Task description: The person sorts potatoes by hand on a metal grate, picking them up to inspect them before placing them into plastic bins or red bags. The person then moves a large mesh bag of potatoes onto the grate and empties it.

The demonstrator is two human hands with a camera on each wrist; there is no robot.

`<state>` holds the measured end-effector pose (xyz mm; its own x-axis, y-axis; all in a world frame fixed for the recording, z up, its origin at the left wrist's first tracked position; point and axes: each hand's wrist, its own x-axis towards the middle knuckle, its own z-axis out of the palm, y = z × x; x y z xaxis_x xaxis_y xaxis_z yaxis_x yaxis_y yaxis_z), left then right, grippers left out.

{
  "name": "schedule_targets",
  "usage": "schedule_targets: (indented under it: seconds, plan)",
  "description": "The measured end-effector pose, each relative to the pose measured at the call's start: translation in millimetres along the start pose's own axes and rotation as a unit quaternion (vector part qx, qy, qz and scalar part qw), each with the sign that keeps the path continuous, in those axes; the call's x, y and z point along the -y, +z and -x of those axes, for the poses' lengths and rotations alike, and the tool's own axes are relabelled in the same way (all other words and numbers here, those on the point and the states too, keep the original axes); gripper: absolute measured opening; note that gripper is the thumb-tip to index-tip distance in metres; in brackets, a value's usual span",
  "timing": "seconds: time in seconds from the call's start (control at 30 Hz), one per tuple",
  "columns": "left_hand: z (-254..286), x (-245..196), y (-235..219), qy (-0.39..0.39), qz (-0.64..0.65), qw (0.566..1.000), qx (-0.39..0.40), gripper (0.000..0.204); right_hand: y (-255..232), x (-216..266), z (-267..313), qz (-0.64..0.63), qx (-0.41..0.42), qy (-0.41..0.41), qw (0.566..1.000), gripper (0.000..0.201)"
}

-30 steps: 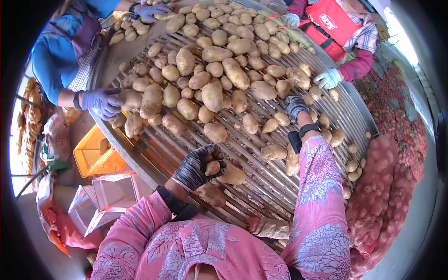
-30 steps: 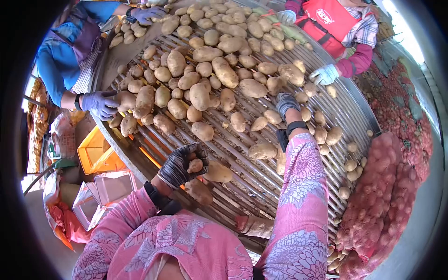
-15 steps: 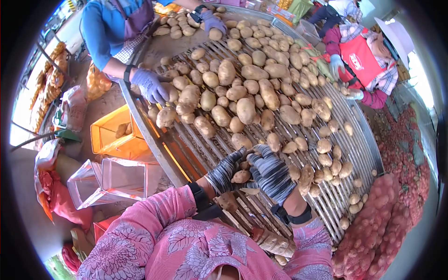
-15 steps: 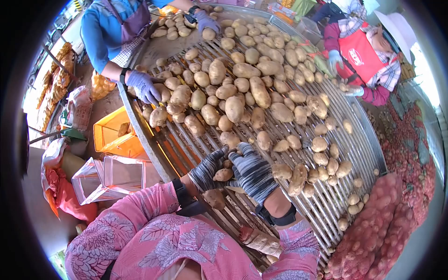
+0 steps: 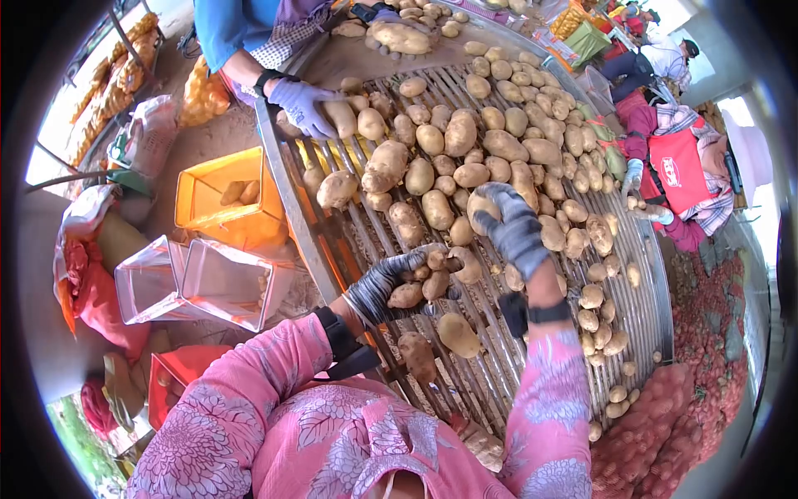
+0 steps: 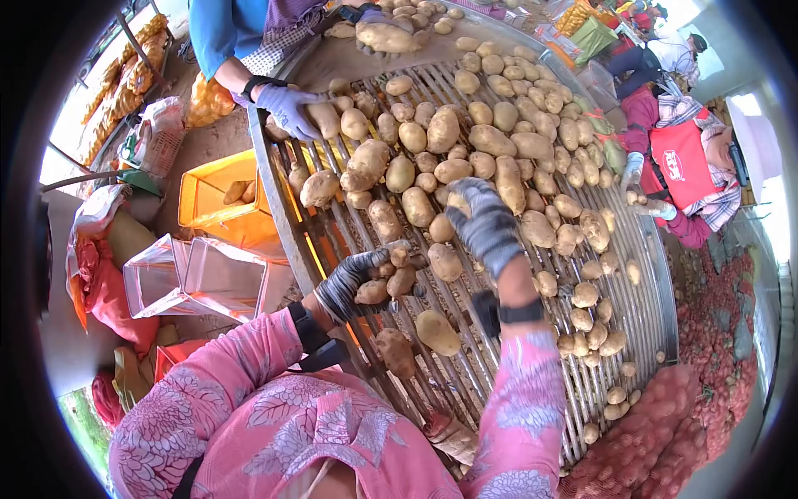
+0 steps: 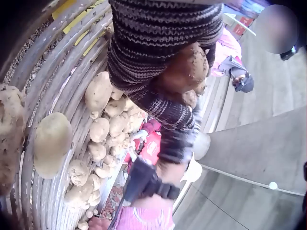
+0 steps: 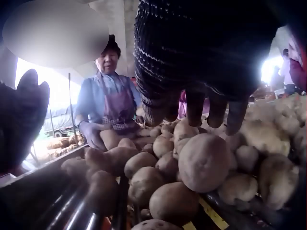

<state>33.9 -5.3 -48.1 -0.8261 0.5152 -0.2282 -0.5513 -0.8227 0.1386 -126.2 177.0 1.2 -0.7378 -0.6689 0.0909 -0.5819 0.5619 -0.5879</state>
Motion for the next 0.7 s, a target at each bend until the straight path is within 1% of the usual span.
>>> schedule_targets:
  seconds: [0.03,0.07,0.1,0.13,0.17,0.2,0.27,0.3,0.33,0.37,0.4,0.43,0.47,0.5,0.53,0.57,0.6,0.63,0.67,0.7]
  plan:
    - [1,0,8,0.024,0.012,1.0,-0.004,0.029,15,-27,-10,0.052,0.009,0.028,0.998,0.043]
    - [2,-1,14,0.048,0.023,0.999,-0.007,0.032,21,-40,-14,0.105,0.017,0.056,0.993,0.044]
    - [3,-2,3,0.057,0.024,0.997,0.035,0.039,25,-33,-9,0.128,0.022,0.066,0.989,0.046]
    - [5,-7,5,0.055,0.023,0.997,0.039,0.039,32,-25,-1,0.151,0.027,0.078,0.985,0.047]
    - [7,-11,7,0.062,0.014,0.997,0.039,0.04,40,-36,7,0.148,0.02,0.071,0.986,0.048]
    - [10,-15,7,0.07,0.008,0.997,0.039,0.04,42,-36,18,0.101,0.028,0.083,0.991,0.046]
    - [13,-30,-21,0.027,0.042,0.997,0.064,0.037,51,-41,47,0.199,0.091,0.034,0.975,0.043]
    - [12,-41,-27,0.003,0.067,0.987,0.148,0.036,45,-22,56,0.235,0.16,0.077,0.956,0.042]
    - [12,-43,-34,0.015,0.045,0.989,0.14,0.035,39,-2,64,0.268,0.23,0.12,0.928,0.041]
    - [12,-45,-40,0.026,0.024,0.991,0.131,0.033,35,1,77,0.228,0.21,0.064,0.949,0.039]
    - [12,-47,-47,0.038,0.002,0.992,0.122,0.032,28,-1,76,0.23,0.215,0.066,0.947,0.039]
    - [19,-50,-32,0.055,0.026,0.996,0.063,0.03,20,-3,73,0.086,0.221,0.148,0.96,0.037]
    - [25,-54,-21,0.071,0.048,0.996,0.003,0.029,12,-5,68,-0.061,0.219,0.228,0.947,0.036]
    - [30,-57,-18,0.06,0.056,0.996,-0.016,0.027,5,-6,55,-0.045,0.157,0.183,0.969,0.033]
    - [32,-59,-19,0.06,0.056,0.997,-0.014,0.027,10,-29,41,-0.046,0.1,0.159,0.981,0.032]
    - [33,-61,-21,0.051,0.077,0.995,-0.038,0.027,16,-50,23,-0.046,0.041,0.132,0.989,0.032]
    - [33,-61,-23,0.042,0.099,0.992,-0.062,0.028,12,-45,-5,0.015,0.027,0.114,0.993,0.031]
    - [30,-60,-31,0.053,0.109,0.992,-0.04,0.025,9,-29,-34,0.076,0.012,0.094,0.993,0.031]
    - [30,-60,-31,0.058,0.107,0.992,-0.04,0.025,6,-7,-58,0.147,0.011,0.05,0.988,0.028]
    - [31,-60,-31,0.061,0.088,0.994,-0.01,0.025,17,-14,-82,0.151,0.029,0.034,0.988,0.028]
